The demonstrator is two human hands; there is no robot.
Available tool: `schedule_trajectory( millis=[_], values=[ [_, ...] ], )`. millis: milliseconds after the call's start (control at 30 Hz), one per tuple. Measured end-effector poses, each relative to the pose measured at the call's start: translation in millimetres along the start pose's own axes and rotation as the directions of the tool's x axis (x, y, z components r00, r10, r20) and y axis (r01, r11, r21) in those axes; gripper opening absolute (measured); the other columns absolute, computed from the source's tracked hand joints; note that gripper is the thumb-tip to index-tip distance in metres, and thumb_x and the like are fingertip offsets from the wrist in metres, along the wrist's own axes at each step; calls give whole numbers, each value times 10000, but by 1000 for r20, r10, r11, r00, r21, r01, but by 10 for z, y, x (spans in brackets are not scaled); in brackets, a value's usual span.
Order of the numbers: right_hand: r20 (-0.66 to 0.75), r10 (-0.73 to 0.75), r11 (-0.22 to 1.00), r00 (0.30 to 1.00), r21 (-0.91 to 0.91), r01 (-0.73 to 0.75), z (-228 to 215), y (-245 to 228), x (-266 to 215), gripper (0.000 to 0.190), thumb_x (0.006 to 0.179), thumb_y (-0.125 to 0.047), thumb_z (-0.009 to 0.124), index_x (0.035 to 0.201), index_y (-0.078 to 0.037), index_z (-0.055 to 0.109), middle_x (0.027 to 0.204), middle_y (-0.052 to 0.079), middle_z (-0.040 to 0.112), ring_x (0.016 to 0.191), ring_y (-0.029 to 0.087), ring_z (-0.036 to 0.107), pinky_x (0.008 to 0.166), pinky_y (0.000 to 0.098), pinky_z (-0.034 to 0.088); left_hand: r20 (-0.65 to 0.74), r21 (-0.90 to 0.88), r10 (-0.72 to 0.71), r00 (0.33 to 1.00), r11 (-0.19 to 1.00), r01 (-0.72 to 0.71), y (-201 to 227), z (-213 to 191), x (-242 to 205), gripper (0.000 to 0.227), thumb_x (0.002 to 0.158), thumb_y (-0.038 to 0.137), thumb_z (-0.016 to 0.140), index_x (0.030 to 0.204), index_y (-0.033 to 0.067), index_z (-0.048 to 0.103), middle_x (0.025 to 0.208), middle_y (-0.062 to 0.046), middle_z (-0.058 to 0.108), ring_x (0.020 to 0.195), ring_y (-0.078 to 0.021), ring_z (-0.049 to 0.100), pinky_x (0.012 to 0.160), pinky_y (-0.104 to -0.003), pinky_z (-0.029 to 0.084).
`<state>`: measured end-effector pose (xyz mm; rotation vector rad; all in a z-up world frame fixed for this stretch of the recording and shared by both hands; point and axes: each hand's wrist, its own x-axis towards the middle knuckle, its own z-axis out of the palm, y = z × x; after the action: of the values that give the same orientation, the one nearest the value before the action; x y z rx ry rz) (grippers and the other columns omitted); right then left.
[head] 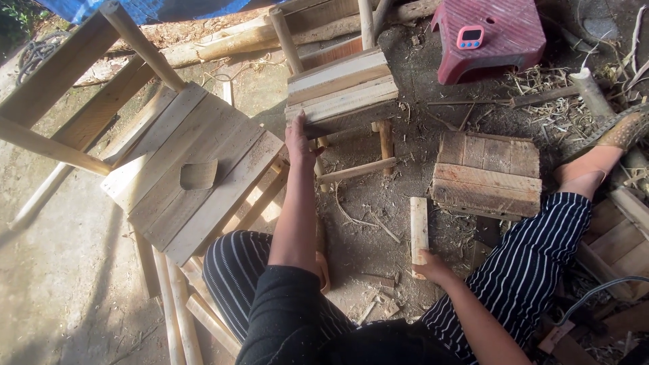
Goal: The person sits on the ground assembling small wooden stool frames. They hammer wooden crossbars onto a stool frame, fit and press round wooden dowels into joints, and fit a notched wooden piece onto a leg, working on the frames in their lap.
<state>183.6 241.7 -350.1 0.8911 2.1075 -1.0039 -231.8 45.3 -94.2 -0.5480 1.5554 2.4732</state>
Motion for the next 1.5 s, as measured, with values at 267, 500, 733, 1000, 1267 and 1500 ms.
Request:
schedule_trajectory(
  millis=[267, 500, 733, 1000, 1267, 1500],
  values=[
    [-21, -31, 998, 999, -62, 30, 73, 155, 128, 786, 788, -524, 771, 1488, -215, 591, 1426, 241, 635, 1346, 367, 600, 1090, 465, 515, -124, 120, 86, 989, 990, -71, -732, -243, 744, 823, 757, 652, 858, 1215, 41, 552, 1293, -274, 502, 1194, -443, 539, 657, -721, 475],
    [-12, -23, 999, 1000, -25, 23, 67, 144, 118, 783, 806, -521, 783, 1501, -218, 589, 1483, 245, 581, 1387, 385, 551, 1118, 485, 482, -332, 247, 39, 942, 968, 47, -238, 2, -288, 1333, 650, 885, 767, 1577, 50, 298, 1476, -394, 328, 1380, -543, 421, 1150, -661, 361],
    [-12, -22, 998, 1000, -53, 21, 151, 331, 283, 792, 777, -580, 796, 1480, -267, 608, 1488, 211, 581, 1389, 382, 550, 1116, 484, 480, -373, 195, 2, 928, 978, 76, -775, -199, -90, 1274, 697, 885, 746, 1571, 80, 287, 1445, -420, 387, 1392, -523, 429, 1176, -597, 361],
    [-49, -17, 995, 999, -99, 12, 223, 407, 422, 747, 750, -576, 797, 1425, -290, 659, 1449, 157, 628, 1359, 328, 596, 1111, 452, 501, -360, -21, 104, 927, 993, -119, -1010, -344, -332, 697, 781, 520, 867, 1111, -25, 584, 1043, -206, 585, 993, -265, 559, 939, -384, 454],
    [-30, -6, 990, 1000, -141, 2, 194, 356, 369, 730, 736, -591, 772, 1406, -320, 668, 1462, 144, 625, 1358, 309, 600, 1120, 428, 499, -334, -170, -76, 939, 985, 20, -1264, -438, -298, 979, 801, 560, 894, 1452, 106, 320, 1360, -244, 423, 1200, -442, 508, 956, -831, 333],
    [-16, -9, 996, 1000, -85, 8, 128, 342, 284, 774, 726, -638, 777, 1413, -298, 670, 1486, 152, 597, 1376, 331, 576, 1126, 438, 485, -243, -357, -258, 935, 920, 161, -1423, -600, -276, 891, 768, 499, 934, 1386, 193, 370, 1184, -156, 517, 992, -437, 622, 857, -762, 504]
  ],
)
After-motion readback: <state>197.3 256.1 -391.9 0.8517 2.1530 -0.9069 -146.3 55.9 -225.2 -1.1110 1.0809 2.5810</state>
